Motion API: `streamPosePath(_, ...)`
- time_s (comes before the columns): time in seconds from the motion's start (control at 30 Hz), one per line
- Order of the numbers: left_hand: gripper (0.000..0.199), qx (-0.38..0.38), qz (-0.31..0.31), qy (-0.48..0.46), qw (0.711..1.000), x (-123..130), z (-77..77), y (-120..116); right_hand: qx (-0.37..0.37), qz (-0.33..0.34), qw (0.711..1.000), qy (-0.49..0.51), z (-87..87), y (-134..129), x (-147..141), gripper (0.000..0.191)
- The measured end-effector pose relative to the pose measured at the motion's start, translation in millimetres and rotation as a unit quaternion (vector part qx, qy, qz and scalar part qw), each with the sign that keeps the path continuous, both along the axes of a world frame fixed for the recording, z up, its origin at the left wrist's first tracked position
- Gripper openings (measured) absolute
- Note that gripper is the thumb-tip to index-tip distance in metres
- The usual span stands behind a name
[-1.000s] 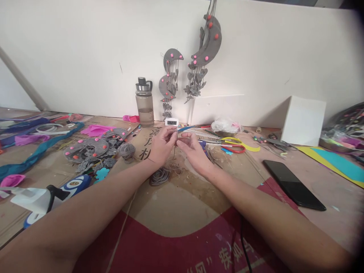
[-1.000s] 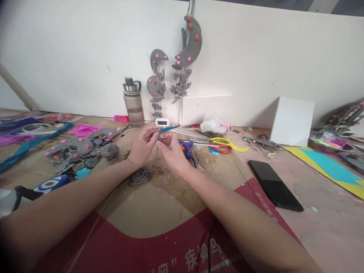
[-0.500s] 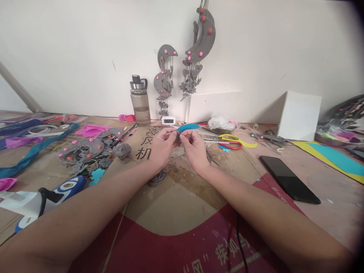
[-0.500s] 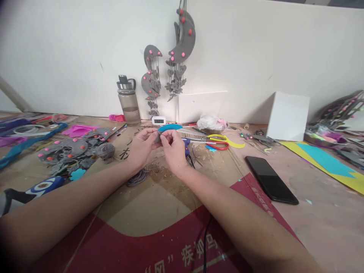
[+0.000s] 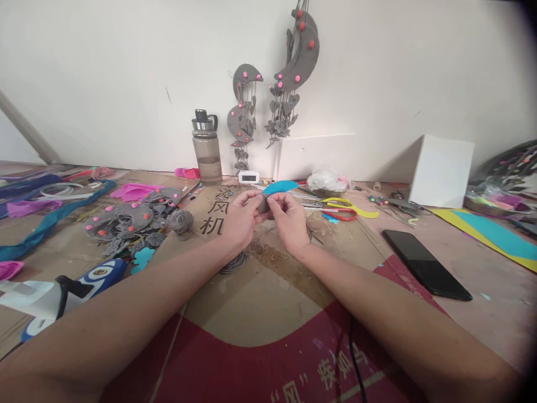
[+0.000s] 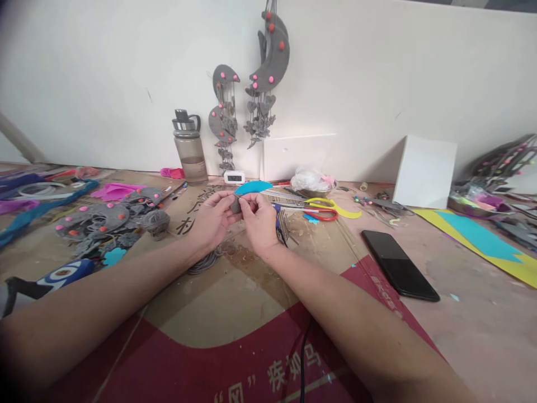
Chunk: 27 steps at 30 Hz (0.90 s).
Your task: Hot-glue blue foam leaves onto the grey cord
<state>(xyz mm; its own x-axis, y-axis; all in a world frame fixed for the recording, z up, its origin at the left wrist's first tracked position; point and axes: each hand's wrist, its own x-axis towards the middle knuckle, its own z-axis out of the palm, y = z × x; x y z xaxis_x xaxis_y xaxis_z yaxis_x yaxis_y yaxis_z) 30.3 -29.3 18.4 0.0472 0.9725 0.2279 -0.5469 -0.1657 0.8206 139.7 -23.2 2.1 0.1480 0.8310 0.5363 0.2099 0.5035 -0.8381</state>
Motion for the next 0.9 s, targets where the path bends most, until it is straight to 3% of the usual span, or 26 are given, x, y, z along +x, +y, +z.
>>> streamPosePath(0.2,0.015,-0.008,-0.013,-0.025,1.000,-0.5,1.5,-0.8,-0.002,0.005,1.000,0.013,-2.8,1.9,0.2,0.017)
streamPosePath(0.7,0.018,-0.013,0.039,-0.033,0.999,-1.6,-2.9,4.8,0.024,-0.010,0.998,-0.052,3.9,-6.9,-0.9,0.013)
streamPosePath(0.9,0.018,-0.013,0.046,-0.036,0.998,-0.9,-2.1,4.1,0.021,-0.015,1.000,-0.010,4.8,-3.5,3.9,0.012)
